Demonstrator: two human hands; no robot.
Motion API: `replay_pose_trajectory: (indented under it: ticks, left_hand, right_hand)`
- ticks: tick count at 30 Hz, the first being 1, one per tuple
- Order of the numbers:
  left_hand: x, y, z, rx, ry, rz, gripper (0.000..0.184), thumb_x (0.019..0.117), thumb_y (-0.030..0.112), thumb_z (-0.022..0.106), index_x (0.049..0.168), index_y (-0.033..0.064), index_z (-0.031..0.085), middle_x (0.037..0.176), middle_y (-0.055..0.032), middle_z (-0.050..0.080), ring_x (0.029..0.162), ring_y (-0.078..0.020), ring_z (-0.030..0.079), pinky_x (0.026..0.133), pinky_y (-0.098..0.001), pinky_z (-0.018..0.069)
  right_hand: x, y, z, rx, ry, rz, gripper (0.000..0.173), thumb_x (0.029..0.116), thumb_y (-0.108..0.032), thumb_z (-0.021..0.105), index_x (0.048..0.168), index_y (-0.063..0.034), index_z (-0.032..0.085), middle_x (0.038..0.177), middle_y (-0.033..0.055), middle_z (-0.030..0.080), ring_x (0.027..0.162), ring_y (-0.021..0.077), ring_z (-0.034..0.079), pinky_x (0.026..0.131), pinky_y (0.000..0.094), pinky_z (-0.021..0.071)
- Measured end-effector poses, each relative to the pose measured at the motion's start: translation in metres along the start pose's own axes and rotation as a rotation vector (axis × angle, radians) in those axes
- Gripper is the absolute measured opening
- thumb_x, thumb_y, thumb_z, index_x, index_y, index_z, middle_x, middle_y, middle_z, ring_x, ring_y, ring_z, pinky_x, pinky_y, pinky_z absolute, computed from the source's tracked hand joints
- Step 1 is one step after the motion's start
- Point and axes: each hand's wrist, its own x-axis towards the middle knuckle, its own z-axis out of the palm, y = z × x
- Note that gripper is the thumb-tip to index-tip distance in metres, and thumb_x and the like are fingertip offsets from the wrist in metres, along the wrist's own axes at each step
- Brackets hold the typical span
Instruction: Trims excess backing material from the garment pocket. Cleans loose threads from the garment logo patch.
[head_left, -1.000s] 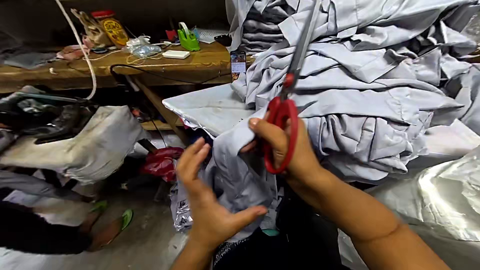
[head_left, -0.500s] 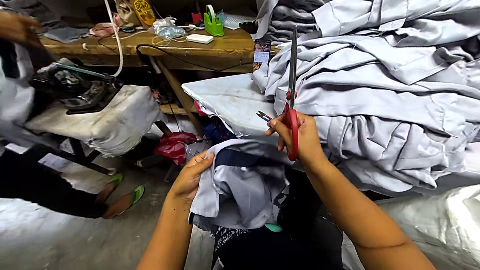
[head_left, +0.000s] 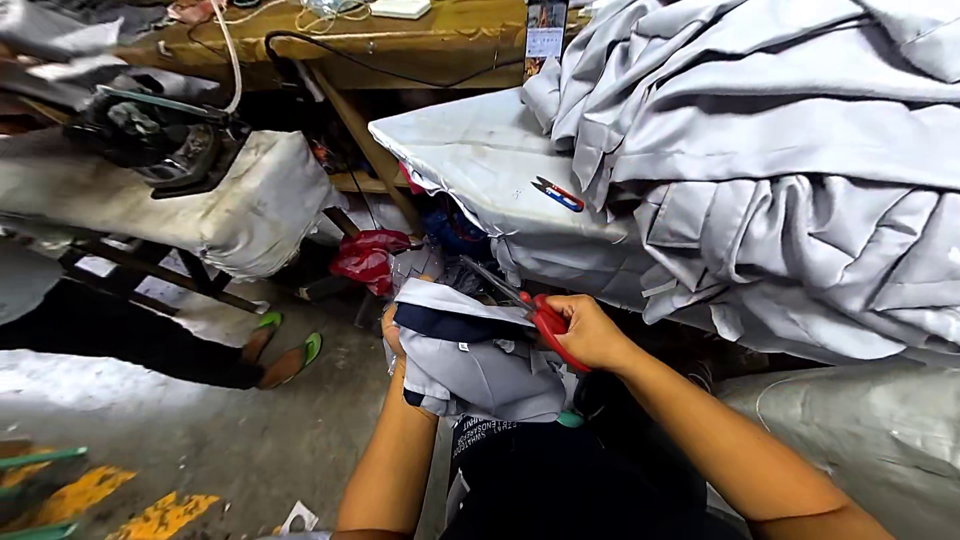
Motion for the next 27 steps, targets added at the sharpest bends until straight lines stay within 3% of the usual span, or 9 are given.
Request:
replay_pose_trajectory:
  ticks: [4, 9, 11, 13, 15, 20, 22, 24, 27]
  left_hand:
    - [0.004, -0.004, -0.017, -0.124, -0.371, 0.074, 0.051, 0.1038, 0.013, 0.026, 0.088, 0.0121, 0.074, 0.086, 0.0019, 0.075, 0.082, -0.0023, 0.069, 0.077, -0.0197, 0.0564]
    - [-0.002, -0.001, -0.010, 0.020, -0.456, 0.163, 0.046, 0.1036, 0.012, 0.033, 0.087, 0.0184, 0.075, 0.086, 0.0059, 0.075, 0.082, 0.0010, 0.068, 0.078, -0.0166, 0.0549]
    - [-0.009, 0.009, 0.006, 0.012, -0.490, 0.109, 0.042, 0.1043, 0.012, 0.037, 0.089, 0.0170, 0.076, 0.089, 0.0059, 0.075, 0.084, 0.0012, 0.068, 0.079, -0.0158, 0.0547]
    - [-0.013, 0.028, 0.025, 0.005, -0.606, -0.119, 0.037, 0.1077, 0.031, 0.043, 0.103, 0.0176, 0.077, 0.100, 0.0063, 0.076, 0.095, -0.0003, 0.069, 0.087, -0.0184, 0.0549]
    - [-0.013, 0.044, 0.039, 0.223, -0.653, -0.239, 0.035, 0.1031, 0.049, 0.052, 0.114, 0.0256, 0.076, 0.107, 0.0114, 0.076, 0.100, 0.0024, 0.069, 0.089, -0.0186, 0.0559]
    - [-0.017, 0.040, 0.044, 0.846, -0.437, -0.214, 0.011, 0.1055, 0.030, 0.054, 0.106, 0.0215, 0.060, 0.079, 0.0131, 0.065, 0.065, 0.0054, 0.060, 0.059, -0.0139, 0.0526]
    - [-0.021, 0.040, 0.037, 0.937, -0.520, -0.196, 0.037, 0.0917, 0.041, 0.072, 0.119, 0.0214, 0.057, 0.092, 0.0147, 0.067, 0.077, 0.0056, 0.064, 0.069, -0.0157, 0.0557]
    - [-0.022, 0.042, 0.031, 1.087, -0.588, -0.177, 0.063, 0.0769, 0.028, 0.083, 0.131, 0.0140, 0.053, 0.106, 0.0067, 0.069, 0.091, 0.0003, 0.067, 0.081, -0.0228, 0.0591]
    - [-0.015, 0.042, 0.012, 1.415, -0.548, -0.088, 0.048, 0.0841, 0.017, 0.079, 0.126, 0.0024, 0.061, 0.105, -0.0147, 0.070, 0.093, -0.0231, 0.069, 0.084, -0.0502, 0.0564]
  right_hand:
    - [-0.006, 0.003, -0.021, -0.004, 0.021, -0.068, 0.007, 0.0823, -0.007, 0.074, 0.084, -0.0039, 0.068, 0.066, -0.0027, 0.060, 0.059, -0.0002, 0.054, 0.056, 0.0213, 0.0447]
    - [-0.009, -0.013, -0.040, 0.130, 0.040, -0.227, 0.009, 0.0754, -0.004, 0.070, 0.084, -0.0065, 0.069, 0.061, -0.0081, 0.058, 0.051, -0.0056, 0.050, 0.047, 0.0128, 0.0407]
    - [-0.009, -0.020, -0.044, 0.196, 0.030, -0.234, 0.006, 0.0775, -0.004, 0.070, 0.082, -0.0078, 0.068, 0.058, -0.0076, 0.057, 0.047, -0.0048, 0.048, 0.043, 0.0128, 0.0381]
    - [-0.006, -0.028, -0.046, 0.312, 0.017, -0.194, 0.008, 0.0825, -0.003, 0.070, 0.081, -0.0097, 0.067, 0.057, -0.0080, 0.055, 0.046, -0.0043, 0.045, 0.042, 0.0128, 0.0357]
    - [0.001, -0.033, -0.049, 0.398, 0.020, -0.166, 0.013, 0.0877, -0.003, 0.067, 0.081, -0.0140, 0.066, 0.063, -0.0125, 0.059, 0.053, -0.0066, 0.051, 0.050, 0.0118, 0.0419]
    - [0.018, -0.046, -0.043, 0.568, 0.138, 0.012, 0.017, 0.0923, -0.002, 0.064, 0.078, -0.0116, 0.063, 0.065, -0.0063, 0.062, 0.058, -0.0011, 0.057, 0.054, 0.0162, 0.0489]
    - [0.025, -0.045, -0.041, 0.611, 0.157, 0.037, 0.016, 0.0931, -0.003, 0.063, 0.079, -0.0104, 0.062, 0.065, -0.0042, 0.062, 0.058, 0.0006, 0.057, 0.055, 0.0174, 0.0496]
    - [0.028, -0.048, -0.043, 0.600, 0.183, 0.036, 0.016, 0.0933, -0.003, 0.063, 0.080, -0.0111, 0.062, 0.066, -0.0048, 0.062, 0.059, 0.0005, 0.057, 0.055, 0.0178, 0.0500]
    - [0.028, -0.054, -0.053, 0.549, 0.225, -0.008, 0.015, 0.0924, -0.003, 0.061, 0.081, -0.0130, 0.063, 0.068, -0.0070, 0.063, 0.061, -0.0008, 0.059, 0.058, 0.0174, 0.0519]
